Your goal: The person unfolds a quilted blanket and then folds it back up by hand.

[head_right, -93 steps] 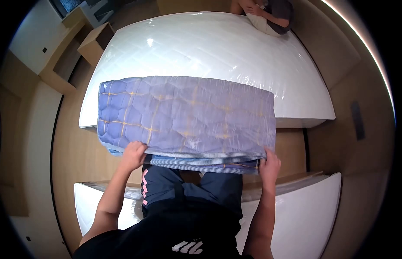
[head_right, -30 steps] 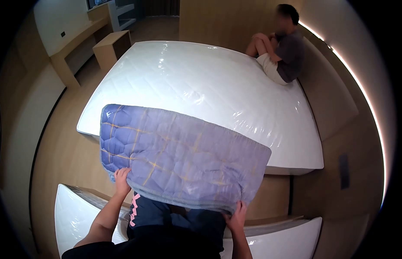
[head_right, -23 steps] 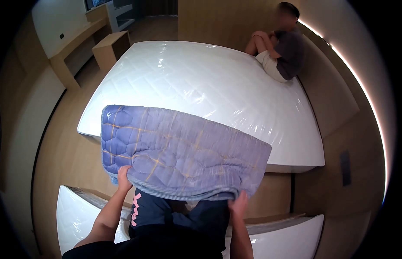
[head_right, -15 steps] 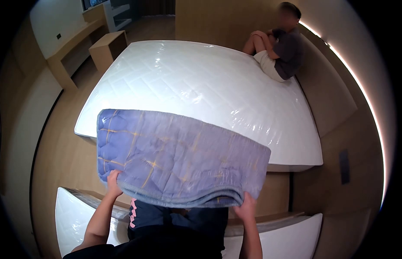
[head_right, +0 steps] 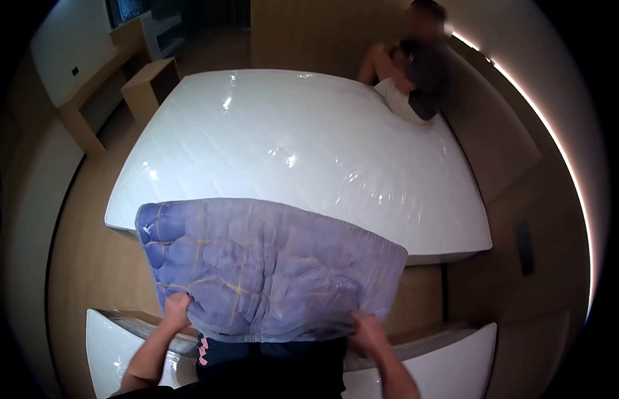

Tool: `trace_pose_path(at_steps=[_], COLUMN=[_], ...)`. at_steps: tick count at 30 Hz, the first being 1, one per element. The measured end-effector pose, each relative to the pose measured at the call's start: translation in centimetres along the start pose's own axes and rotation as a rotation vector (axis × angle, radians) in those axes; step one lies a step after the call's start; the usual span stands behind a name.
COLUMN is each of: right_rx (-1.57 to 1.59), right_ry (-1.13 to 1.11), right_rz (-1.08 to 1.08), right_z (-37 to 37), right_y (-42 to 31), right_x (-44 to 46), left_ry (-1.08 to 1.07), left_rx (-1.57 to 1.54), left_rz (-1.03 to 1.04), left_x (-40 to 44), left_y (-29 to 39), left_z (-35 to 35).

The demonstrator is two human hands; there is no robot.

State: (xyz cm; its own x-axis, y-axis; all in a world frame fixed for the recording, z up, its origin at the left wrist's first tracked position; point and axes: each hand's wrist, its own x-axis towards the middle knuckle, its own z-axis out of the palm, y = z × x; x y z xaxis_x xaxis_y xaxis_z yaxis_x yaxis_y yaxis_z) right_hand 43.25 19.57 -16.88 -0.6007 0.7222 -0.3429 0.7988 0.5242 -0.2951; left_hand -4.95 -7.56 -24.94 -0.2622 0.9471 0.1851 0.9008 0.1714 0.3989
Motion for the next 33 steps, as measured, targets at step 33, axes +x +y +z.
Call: trace_pose_path(at_steps=[33], right_rx=[-0.335], right_ry=[0.314], right_rz=[-0.025], right_z=[8.5], right_y=[12.2], right_x=[-7.6], left_ry=[-0.073], left_rx=[0.089], left_rz=[-0.12], left_x=[-11.1], left_y=[3.5], left_z=[-0.7])
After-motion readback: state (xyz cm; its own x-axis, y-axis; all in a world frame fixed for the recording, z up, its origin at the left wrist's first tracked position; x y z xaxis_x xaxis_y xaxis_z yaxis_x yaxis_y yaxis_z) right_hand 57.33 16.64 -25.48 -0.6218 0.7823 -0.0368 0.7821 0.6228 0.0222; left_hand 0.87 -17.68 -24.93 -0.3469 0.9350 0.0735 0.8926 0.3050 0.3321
